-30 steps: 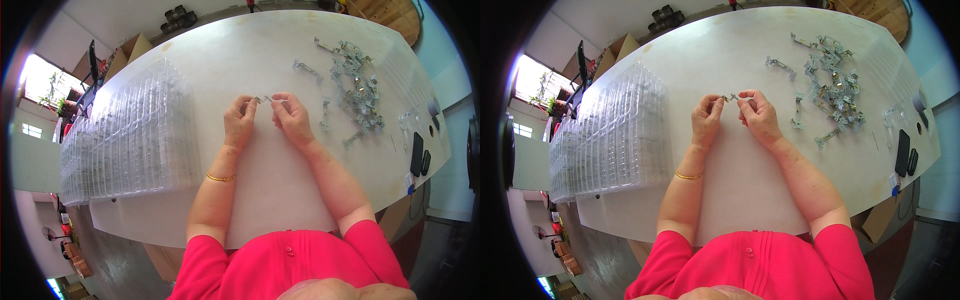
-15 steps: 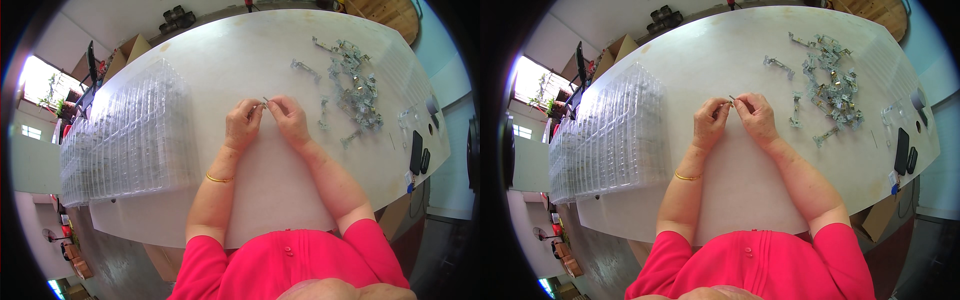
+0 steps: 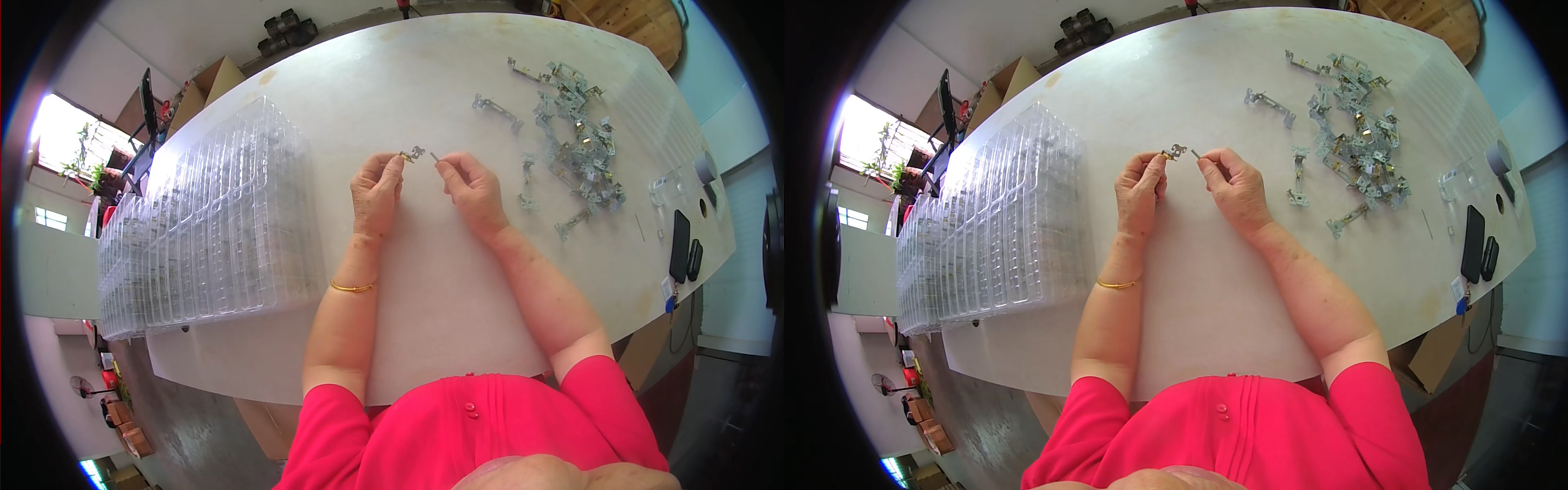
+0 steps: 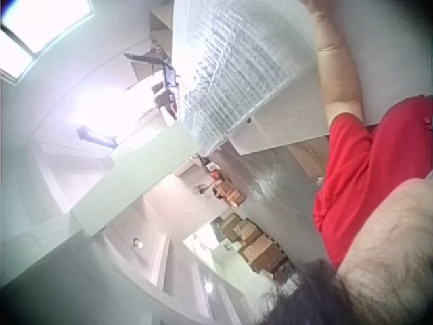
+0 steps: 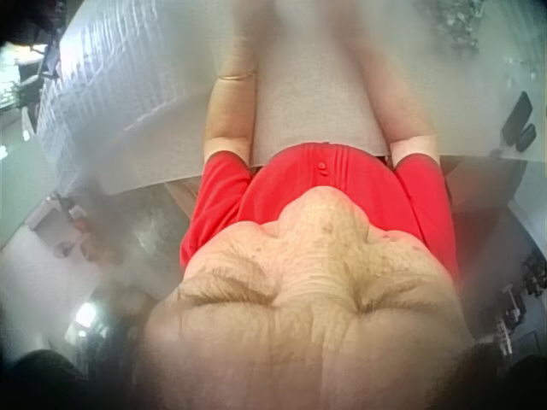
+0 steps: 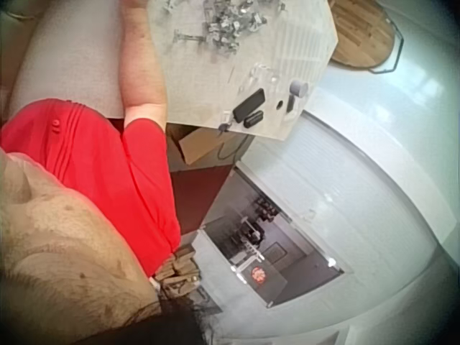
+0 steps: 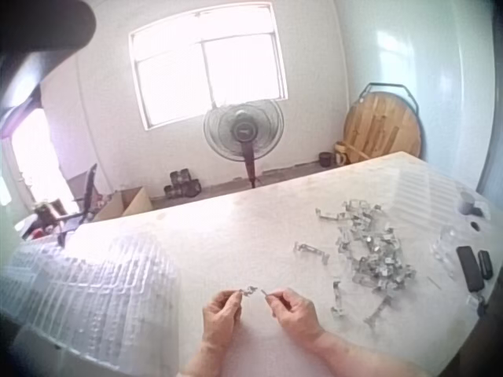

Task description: Assembling small metal components and placing them into a clear plastic sorting tray.

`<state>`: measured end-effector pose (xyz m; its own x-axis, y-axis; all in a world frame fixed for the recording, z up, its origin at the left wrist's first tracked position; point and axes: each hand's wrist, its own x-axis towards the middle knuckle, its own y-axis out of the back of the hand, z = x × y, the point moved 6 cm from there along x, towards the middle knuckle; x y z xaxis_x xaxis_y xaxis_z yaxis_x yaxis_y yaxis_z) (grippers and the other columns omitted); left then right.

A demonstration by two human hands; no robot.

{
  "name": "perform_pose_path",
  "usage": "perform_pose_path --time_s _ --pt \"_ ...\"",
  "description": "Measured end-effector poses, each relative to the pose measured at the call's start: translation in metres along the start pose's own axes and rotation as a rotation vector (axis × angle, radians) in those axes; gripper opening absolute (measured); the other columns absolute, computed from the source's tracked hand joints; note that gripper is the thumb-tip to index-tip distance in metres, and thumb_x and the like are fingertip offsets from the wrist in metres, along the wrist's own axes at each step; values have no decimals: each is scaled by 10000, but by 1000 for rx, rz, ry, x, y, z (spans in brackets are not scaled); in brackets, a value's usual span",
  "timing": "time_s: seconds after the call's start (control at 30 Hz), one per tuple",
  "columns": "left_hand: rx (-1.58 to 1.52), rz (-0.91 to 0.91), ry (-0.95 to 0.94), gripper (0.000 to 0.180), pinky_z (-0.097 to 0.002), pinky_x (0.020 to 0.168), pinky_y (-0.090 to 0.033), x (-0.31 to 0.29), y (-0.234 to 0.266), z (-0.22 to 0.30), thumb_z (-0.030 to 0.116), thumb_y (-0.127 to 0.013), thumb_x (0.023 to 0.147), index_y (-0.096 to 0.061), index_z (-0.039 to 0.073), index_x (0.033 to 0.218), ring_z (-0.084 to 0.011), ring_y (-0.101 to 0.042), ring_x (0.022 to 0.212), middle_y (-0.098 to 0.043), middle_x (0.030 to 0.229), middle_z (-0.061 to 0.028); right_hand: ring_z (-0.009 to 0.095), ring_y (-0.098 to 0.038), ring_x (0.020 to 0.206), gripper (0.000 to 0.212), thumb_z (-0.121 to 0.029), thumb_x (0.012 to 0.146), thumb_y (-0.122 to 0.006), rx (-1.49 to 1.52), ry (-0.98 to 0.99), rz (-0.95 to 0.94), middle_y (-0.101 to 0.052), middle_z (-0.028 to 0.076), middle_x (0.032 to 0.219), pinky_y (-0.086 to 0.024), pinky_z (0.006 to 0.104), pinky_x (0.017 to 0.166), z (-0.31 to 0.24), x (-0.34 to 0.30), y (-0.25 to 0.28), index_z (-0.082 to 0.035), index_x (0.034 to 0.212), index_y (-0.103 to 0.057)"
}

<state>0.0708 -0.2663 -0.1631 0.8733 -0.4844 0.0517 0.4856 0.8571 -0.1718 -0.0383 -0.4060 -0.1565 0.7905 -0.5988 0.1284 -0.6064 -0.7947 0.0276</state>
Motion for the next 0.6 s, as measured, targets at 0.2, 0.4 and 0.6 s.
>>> perform_pose_path --time_s 0.2,0.4,0.6 --pt "5 -10 -9 118 -180 500 -333 0 -1 -1 151 -642 973 -674 39 990 -32 -455 577 -559 725 47 40 -468 618 126 -178 963 -647 -75 23 -16 -550 -50 664 -403 231 560 1 1 -2 -54 941 -660" --pt "49 -24 -40 110 -180 500 -336 0 -1 -2 143 -638 976 -675 41 994 -28 -461 587 -564 732 46 46 -462 615 129 -184 955 -652 -116 37 -18 -552 -40 658 -404 240 561 4 1 -2 -56 947 -667" --pt "130 -19 -171 79 -183 516 -360 0 -2 1 105 -636 974 -675 40 995 -21 -463 607 -570 742 55 57 -498 619 143 -195 959 -646 -136 54 -10 -584 -17 668 -429 253 572 2 1 0 -53 959 -667"
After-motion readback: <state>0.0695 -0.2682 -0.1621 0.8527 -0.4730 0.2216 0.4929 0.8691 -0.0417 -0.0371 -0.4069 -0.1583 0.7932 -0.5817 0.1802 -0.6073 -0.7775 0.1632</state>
